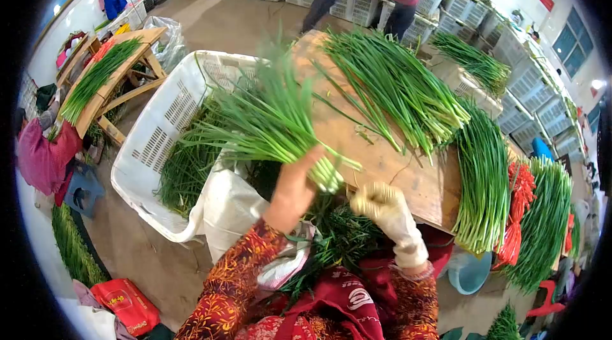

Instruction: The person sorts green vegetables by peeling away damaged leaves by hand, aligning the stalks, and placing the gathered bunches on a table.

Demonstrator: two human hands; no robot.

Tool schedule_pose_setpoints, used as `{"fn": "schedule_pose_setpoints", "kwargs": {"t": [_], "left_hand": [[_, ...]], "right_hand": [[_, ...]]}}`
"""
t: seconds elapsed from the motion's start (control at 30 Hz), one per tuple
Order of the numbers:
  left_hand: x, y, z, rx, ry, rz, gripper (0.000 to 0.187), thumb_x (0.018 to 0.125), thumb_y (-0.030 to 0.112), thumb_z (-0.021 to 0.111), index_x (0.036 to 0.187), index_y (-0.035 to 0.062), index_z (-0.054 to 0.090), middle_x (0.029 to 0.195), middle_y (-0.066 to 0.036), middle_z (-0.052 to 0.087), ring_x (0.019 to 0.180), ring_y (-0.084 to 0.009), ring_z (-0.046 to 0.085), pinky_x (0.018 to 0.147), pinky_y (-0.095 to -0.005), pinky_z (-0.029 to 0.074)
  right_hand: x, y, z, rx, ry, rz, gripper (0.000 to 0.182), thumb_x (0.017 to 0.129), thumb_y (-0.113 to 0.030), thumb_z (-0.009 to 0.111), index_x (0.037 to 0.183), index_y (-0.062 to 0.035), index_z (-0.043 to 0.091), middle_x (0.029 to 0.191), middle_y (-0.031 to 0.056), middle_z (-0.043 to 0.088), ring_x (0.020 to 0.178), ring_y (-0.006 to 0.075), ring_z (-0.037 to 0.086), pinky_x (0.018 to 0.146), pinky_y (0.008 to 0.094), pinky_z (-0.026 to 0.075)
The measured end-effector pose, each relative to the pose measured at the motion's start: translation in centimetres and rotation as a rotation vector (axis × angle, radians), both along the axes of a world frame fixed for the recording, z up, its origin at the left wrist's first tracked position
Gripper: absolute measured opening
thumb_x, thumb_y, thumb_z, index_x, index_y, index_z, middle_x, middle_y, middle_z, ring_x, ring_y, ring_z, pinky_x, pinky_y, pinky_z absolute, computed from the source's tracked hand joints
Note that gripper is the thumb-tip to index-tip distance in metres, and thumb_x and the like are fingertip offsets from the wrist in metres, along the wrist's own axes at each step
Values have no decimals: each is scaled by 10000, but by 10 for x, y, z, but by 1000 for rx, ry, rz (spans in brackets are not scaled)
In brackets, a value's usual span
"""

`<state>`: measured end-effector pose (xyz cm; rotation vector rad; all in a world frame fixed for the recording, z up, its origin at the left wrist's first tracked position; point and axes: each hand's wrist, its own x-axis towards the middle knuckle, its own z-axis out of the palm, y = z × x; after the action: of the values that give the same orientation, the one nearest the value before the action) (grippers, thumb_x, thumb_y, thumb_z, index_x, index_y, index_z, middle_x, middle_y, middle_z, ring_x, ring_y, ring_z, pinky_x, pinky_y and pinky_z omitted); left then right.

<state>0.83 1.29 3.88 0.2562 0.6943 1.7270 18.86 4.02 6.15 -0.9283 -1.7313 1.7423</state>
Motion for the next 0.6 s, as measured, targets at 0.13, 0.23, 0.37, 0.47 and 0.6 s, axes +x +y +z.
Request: {"fn": "schedule_pose_setpoints", "kwargs": {"t": [0.13, 0.23, 0.37, 0.47, 0.6], "left_hand": [[-32, 11, 7, 70, 182, 37, 248, 802, 158, 597, 993, 14, 536, 838, -80, 591, 706, -175, 598, 618, -313, 522], [-19, 8, 4, 90, 147, -32, 263, 798, 170, 592, 992, 4, 531, 837, -86, 590, 725, -185, 600, 638, -325, 524], [10, -2, -7, -5, 39, -87, 278, 782, 178, 605, 993, 16, 522, 816, -79, 588, 725, -191, 603, 655, -338, 519], [17, 1, -24, 13, -23, -104, 246, 784, 141, 614, 982, 28, 522, 840, -40, 570, 756, -155, 581, 628, -326, 512], [21, 3, -28, 49, 3, -137, 224, 798, 139, 613, 973, 33, 521, 833, -34, 567, 748, -142, 576, 611, -306, 511]], "right_hand": [[29, 10, 13, 718, -586, 282, 161, 780, -217, 610, 849, -73, 630, 834, 92, 622, 811, 244, 581, 697, 331, 466], [34, 73, -1, 758, -559, -268, 161, 777, -195, 588, 860, -62, 621, 817, 116, 619, 749, 257, 592, 658, 342, 465], [21, 123, -25, 1009, -874, -321, 234, 763, -277, 596, 839, -57, 620, 769, 142, 607, 698, 309, 582, 627, 375, 457], [13, 121, -22, 867, -906, -381, 211, 759, -257, 600, 830, -60, 628, 729, 136, 608, 680, 297, 581, 614, 363, 449], [23, 89, -8, 17, -57, -321, 197, 810, -208, 604, 866, -20, 604, 672, -8, 569, 536, 34, 431, 486, 180, 350]]}}
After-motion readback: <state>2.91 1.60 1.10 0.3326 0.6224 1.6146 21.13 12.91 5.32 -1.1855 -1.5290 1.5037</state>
